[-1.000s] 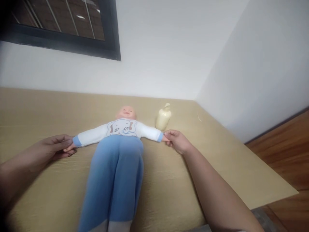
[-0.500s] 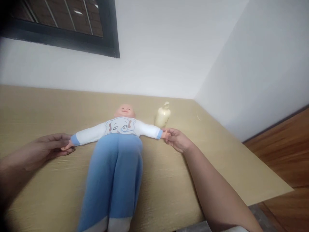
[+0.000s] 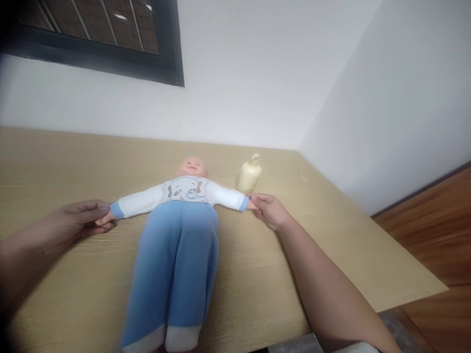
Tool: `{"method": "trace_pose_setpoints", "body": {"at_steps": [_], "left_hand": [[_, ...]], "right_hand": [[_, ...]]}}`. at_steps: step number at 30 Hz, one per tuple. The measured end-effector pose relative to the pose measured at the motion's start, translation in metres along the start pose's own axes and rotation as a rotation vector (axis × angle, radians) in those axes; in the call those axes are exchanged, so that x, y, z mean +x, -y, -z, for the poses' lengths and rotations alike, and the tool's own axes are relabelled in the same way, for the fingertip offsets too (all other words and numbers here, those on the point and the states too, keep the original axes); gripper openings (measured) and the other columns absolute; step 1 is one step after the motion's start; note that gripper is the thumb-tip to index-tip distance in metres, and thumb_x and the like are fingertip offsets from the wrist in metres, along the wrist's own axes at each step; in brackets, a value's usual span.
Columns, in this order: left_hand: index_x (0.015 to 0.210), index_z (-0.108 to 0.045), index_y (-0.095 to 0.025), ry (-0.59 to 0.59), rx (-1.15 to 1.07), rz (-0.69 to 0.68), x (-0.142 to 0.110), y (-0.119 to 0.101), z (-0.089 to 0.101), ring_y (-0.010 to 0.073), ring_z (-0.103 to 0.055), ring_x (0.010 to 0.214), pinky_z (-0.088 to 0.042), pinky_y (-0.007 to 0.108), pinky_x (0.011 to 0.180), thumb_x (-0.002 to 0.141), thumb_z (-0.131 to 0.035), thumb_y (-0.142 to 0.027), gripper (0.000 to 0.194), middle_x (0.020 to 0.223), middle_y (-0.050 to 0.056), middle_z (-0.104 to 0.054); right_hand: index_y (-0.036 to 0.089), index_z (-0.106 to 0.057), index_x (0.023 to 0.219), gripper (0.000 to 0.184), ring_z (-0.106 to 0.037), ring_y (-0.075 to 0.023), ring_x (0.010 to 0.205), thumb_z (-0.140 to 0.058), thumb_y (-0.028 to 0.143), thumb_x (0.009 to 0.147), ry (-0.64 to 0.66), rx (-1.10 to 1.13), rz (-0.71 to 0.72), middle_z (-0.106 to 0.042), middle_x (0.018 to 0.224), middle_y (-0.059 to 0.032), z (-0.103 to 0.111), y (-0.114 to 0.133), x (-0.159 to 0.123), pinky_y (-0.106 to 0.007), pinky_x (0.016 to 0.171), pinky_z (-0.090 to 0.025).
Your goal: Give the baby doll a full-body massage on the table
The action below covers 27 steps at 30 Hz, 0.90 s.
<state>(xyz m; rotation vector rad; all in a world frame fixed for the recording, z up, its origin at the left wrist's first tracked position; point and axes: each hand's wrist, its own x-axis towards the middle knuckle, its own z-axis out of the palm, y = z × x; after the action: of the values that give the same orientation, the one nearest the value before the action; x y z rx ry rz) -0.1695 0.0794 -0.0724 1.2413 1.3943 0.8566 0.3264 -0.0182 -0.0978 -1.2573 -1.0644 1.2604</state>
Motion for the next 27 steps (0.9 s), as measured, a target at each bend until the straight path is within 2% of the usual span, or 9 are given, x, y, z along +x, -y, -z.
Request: {"method": "trace_pose_setpoints", "body": {"at_steps": [2, 4, 8, 10, 13, 15, 18, 22, 27], "left_hand": [[0.078, -0.071, -0.013, 0.095, -0.081, 0.105, 0.005, 0.005, 0.005, 0.016, -0.063, 0.075, -0.058, 0.019, 0.066, 0.053, -0.093, -0.042, 0.044, 0.078, 0.006, -0.07], [0.083, -0.072, -0.013, 0.106, -0.125, 0.138, 0.009, 0.01, 0.009, 0.0158, -0.063, 0.077, -0.059, 0.018, 0.067, 0.053, -0.094, -0.038, 0.044, 0.081, 0.006, -0.07], [0.084, -0.074, -0.014, 0.102, -0.137, 0.123, 0.015, 0.017, 0.013, 0.0176, -0.065, 0.077, -0.06, 0.02, 0.068, 0.057, -0.092, -0.036, 0.038, 0.081, 0.007, -0.072], [0.082, -0.075, -0.016, 0.086, -0.135, 0.096, 0.016, 0.019, 0.013, 0.0202, -0.067, 0.076, -0.062, 0.025, 0.069, 0.057, -0.092, -0.037, 0.037, 0.082, 0.008, -0.073], [0.078, -0.075, -0.021, 0.062, -0.111, 0.043, 0.014, 0.019, 0.01, 0.0253, -0.067, 0.072, -0.062, 0.036, 0.064, 0.055, -0.09, -0.043, 0.035, 0.079, 0.01, -0.073], [0.075, -0.075, -0.023, 0.071, -0.087, 0.015, 0.012, 0.017, 0.008, 0.0262, -0.067, 0.07, -0.061, 0.038, 0.062, 0.054, -0.089, -0.045, 0.034, 0.076, 0.01, -0.072], [0.075, -0.075, -0.023, 0.109, -0.057, -0.001, 0.008, 0.013, 0.006, 0.0233, -0.065, 0.067, -0.06, 0.034, 0.06, 0.053, -0.09, -0.042, 0.032, 0.072, 0.008, -0.069], [0.079, -0.073, -0.021, 0.134, -0.019, 0.019, 0.008, 0.012, 0.008, 0.0179, -0.063, 0.066, -0.058, 0.027, 0.059, 0.058, -0.089, -0.04, 0.032, 0.071, 0.005, -0.068], [0.085, -0.065, -0.015, 0.184, 0.05, 0.047, 0.004, 0.008, 0.006, 0.0098, -0.056, 0.059, -0.048, 0.016, 0.053, 0.071, -0.085, -0.036, 0.032, 0.068, -0.001, -0.066]], "right_hand": [[0.015, -0.074, 0.112, 0.048, -0.027, -0.0088, 0.052, -0.076, 0.051, 0.081, 0.012, 0.002, -0.003, -0.046, 0.059, 0.0044, 0.001, 0.0, 0.0, -0.026, 0.05, -0.021], [0.014, -0.074, 0.113, 0.047, -0.027, -0.0093, 0.053, -0.075, 0.049, 0.082, 0.029, 0.007, -0.004, -0.043, 0.059, 0.0049, 0.002, 0.0, 0.0, -0.027, 0.051, -0.022], [0.015, -0.075, 0.108, 0.039, -0.032, -0.0107, 0.057, -0.075, 0.045, 0.083, 0.05, -0.005, -0.004, -0.044, 0.063, 0.0033, 0.003, 0.001, -0.001, -0.027, 0.053, -0.026], [0.016, -0.076, 0.104, 0.036, -0.035, -0.0111, 0.059, -0.077, 0.043, 0.082, 0.056, -0.013, -0.008, -0.048, 0.067, 0.0014, 0.003, 0.001, -0.002, -0.027, 0.054, -0.029], [0.017, -0.076, 0.108, 0.038, -0.037, -0.0108, 0.06, -0.079, 0.043, 0.08, 0.091, -0.01, -0.007, -0.052, 0.071, 0.0, 0.004, 0.003, -0.004, -0.027, 0.056, -0.031], [0.019, -0.075, 0.112, 0.041, -0.038, -0.0106, 0.061, -0.08, 0.042, 0.079, 0.14, -0.006, -0.013, -0.055, 0.074, -0.0005, 0.006, 0.004, -0.004, -0.027, 0.057, -0.033], [0.02, -0.073, 0.114, 0.042, -0.043, -0.0111, 0.062, -0.082, 0.038, 0.077, 0.18, -0.011, -0.005, -0.059, 0.078, -0.0014, 0.009, 0.004, -0.005, -0.027, 0.058, -0.035], [0.021, -0.071, 0.11, 0.043, -0.045, -0.0104, 0.061, -0.086, 0.031, 0.072, 0.167, -0.038, 0.011, -0.061, 0.077, 0.0, 0.009, 0.003, -0.006, -0.025, 0.056, -0.033], [0.019, -0.069, 0.097, 0.041, -0.044, -0.0092, 0.055, -0.09, 0.037, 0.067, 0.053, -0.129, -0.022, -0.059, 0.068, 0.0023, 0.0, 0.006, -0.006, -0.024, 0.051, -0.028]]}}
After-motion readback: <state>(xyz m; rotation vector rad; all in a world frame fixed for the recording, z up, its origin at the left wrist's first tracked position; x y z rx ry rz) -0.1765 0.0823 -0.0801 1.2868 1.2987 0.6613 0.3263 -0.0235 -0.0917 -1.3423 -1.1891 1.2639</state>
